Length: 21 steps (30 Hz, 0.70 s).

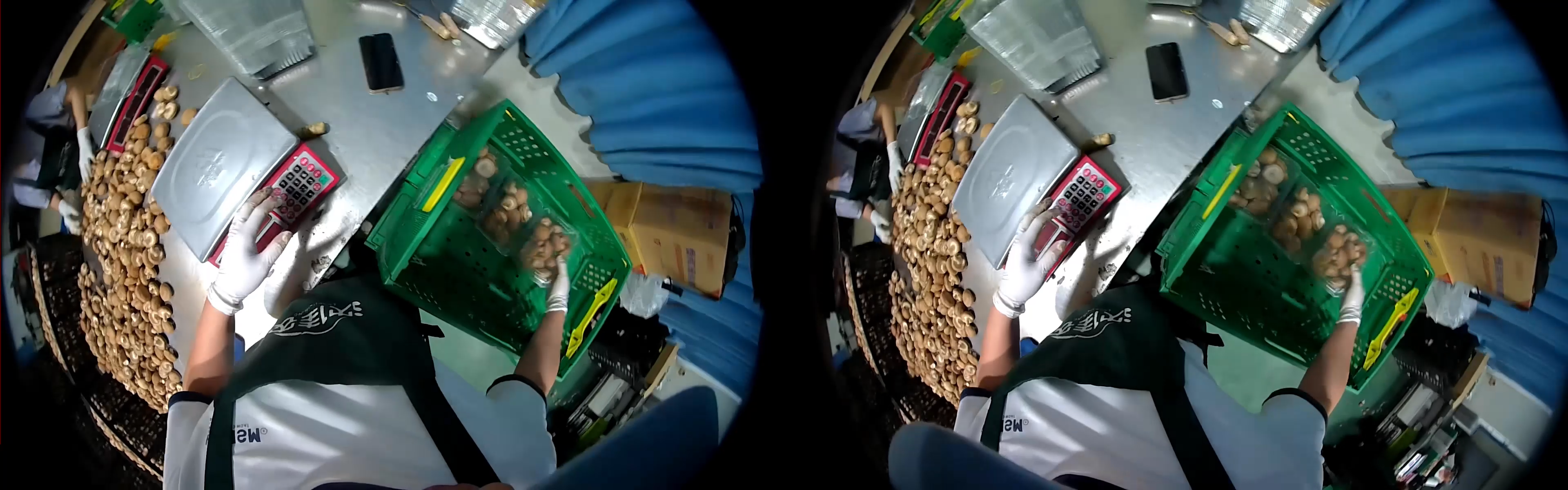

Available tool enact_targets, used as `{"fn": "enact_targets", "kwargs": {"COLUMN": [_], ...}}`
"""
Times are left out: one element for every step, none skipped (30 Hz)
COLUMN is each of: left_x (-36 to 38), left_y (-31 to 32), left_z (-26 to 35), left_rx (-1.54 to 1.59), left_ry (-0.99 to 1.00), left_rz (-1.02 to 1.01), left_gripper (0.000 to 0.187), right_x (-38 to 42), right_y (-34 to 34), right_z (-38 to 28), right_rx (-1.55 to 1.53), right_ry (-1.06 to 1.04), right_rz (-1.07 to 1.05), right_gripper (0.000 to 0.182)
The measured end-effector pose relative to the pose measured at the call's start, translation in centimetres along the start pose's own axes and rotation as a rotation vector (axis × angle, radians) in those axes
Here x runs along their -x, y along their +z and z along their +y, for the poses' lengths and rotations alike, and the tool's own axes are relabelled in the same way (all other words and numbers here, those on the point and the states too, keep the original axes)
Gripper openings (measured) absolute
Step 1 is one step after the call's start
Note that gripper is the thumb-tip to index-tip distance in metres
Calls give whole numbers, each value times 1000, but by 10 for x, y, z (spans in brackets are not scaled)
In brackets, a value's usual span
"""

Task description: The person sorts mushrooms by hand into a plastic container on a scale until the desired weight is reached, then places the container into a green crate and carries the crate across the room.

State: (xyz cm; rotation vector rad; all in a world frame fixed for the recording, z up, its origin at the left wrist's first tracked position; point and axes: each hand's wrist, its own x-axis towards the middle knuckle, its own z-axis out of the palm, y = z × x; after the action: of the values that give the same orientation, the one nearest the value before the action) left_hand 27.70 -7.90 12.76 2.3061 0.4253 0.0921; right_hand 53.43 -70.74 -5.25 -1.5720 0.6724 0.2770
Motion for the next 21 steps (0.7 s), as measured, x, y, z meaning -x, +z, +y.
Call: {"fn": "enact_targets", "kwargs": {"left_x": [0, 2, 6, 13, 19, 26, 35, 41, 49, 57, 81, 91, 103, 117, 130, 145, 156, 165, 171, 175, 180], "left_y": [0, -1, 4, 8, 10, 13, 15, 10, 10, 3, -3, -2, -10, -13, -14, -11, -7, -1, 1, 3, 14], "left_z": [0, 0, -5, -15, -26, -28, -24, -22, -28, -21, -33, -45, -44, -48, -55, -62, -65, -69, -68, -67, -74], "left_rx": [-31, -67, -114, -89, -125, -125, -132, -163, -171, -177, -181, -170, -165, -153, -141, -125, -101, -97, -106, -113, -85], "left_ry": [-12, -30, -23, -21, 32, 48, -35, -86, -144, -239, -337, -380, -405, -446, -485, -526, -560, -598, -616, -628, -604], "left_rz": [-7, -5, 38, 81, 86, 150, 181, 176, 172, 161, 262, 304, 312, 339, 364, 386, 438, 458, 440, 420, 442], "left_gripper": [53, 53, 54, 54, 53, 53, 53, 52, 52, 51, 51, 50, 50, 52, 53, 54, 52, 49, 49, 50, 50], "right_x": [-21, -33, -19, 7, 32, 53, 63, 66, 59, 41, 35, 44, 20, 7, -6, -15, -11, -3, 10, 30, 62], "right_y": [5, 16, 35, 58, 92, 119, 134, 138, 136, 130, 156, 148, 138, 155, 174, 206, 261, 319, 380, 438, 489], "right_z": [32, 51, 46, 35, 22, 17, 26, 32, 26, 26, 2, -25, -40, -59, -78, -100, -128, -156, -187, -216, -240], "right_rx": [619, 1232, 1276, 1284, 1216, 1138, 1449, 1762, 1869, 1763, 1799, 1857, 1732, 1552, 1375, 1197, 1073, 950, 857, 781, 725], "right_ry": [-85, -198, -507, -835, -956, -1074, -1040, -1012, -882, -1036, -1113, -1117, -1172, -1247, -1320, -1410, -1517, -1628, -1757, -1894, -2025], "right_rz": [213, 419, 453, 470, 306, 127, 94, 89, 75, 76, -32, -79, -187, -215, -253, -276, -305, -336, -366, -399, -431], "right_gripper": [66, 68, 69, 71, 74, 78, 80, 83, 86, 86, 83, 81, 73, 64, 55, 54, 53, 51, 50, 49, 48]}}
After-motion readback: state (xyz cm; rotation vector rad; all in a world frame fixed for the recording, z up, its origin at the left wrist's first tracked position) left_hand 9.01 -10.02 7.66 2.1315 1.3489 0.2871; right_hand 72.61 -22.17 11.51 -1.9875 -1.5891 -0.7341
